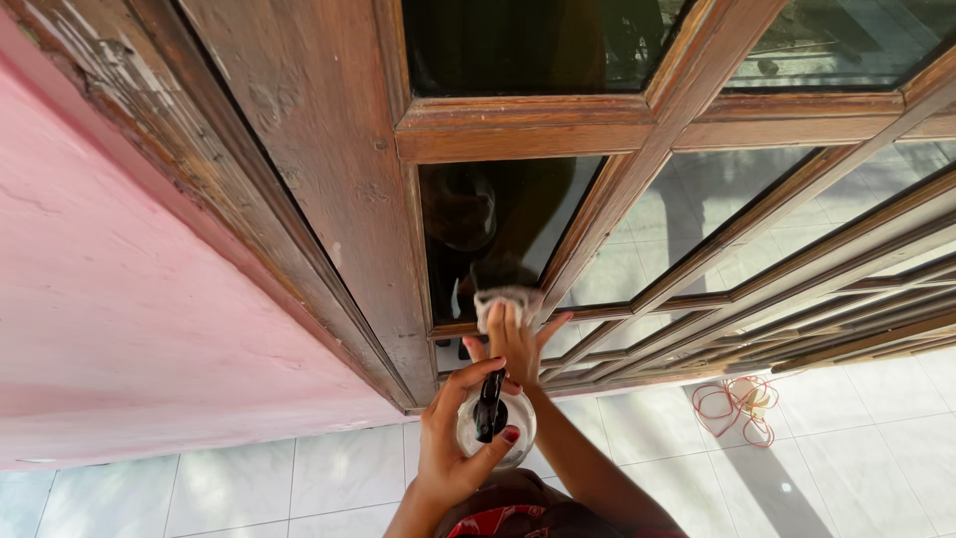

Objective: The person cleans the glass panes of a wooden door using a spray bottle and a cloth, wiping individual sections.

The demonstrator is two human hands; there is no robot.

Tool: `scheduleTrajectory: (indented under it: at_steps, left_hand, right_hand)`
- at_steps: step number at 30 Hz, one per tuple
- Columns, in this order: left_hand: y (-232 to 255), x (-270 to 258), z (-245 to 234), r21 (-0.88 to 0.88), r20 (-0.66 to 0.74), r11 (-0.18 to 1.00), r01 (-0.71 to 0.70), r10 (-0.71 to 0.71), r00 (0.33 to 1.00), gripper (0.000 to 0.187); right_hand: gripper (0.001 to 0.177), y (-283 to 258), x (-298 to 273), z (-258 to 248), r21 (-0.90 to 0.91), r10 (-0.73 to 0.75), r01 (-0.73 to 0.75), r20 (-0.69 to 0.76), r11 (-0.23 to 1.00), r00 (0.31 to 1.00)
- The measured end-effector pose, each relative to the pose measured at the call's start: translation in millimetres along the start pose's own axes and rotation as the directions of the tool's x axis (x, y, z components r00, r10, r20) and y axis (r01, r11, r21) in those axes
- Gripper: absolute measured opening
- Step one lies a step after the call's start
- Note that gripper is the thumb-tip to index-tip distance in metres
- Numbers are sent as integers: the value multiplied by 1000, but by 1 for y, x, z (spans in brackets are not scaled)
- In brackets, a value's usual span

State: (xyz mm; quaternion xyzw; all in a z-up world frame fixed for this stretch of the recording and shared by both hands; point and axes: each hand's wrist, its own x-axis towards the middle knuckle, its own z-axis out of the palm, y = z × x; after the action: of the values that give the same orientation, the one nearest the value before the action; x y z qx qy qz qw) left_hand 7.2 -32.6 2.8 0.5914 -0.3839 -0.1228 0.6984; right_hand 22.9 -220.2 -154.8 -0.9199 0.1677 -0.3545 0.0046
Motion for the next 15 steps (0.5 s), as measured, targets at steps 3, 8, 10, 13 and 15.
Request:
scheduleTrajectory:
  at_steps: [3, 8, 10, 13, 15]
  left_hand:
    - [-2, 2, 0, 18, 3, 1000, 3, -3, 1000, 65]
    - [0, 3, 2, -7, 12, 1000, 24, -24, 1000, 63]
    - [2, 2, 2, 15, 20, 1000, 1, -2, 1000, 62]
    - [6, -2, 0, -21, 10, 999, -39, 39, 999, 63]
    - [10, -6, -4, 94, 20, 992, -82, 81, 997, 64]
  right_hand:
    - [81, 9, -36, 25, -28, -39, 43, 118, 999, 992]
    - [74, 1, 20, -23, 71, -43, 51, -117, 996, 992]
    - [73, -11, 70, -60, 47, -77, 94, -290, 994, 954]
    - [72, -30, 130, -111, 185, -14, 89, -372, 979, 928]
    - [72, -39, 157, -129, 71, -49, 90, -443, 993, 895]
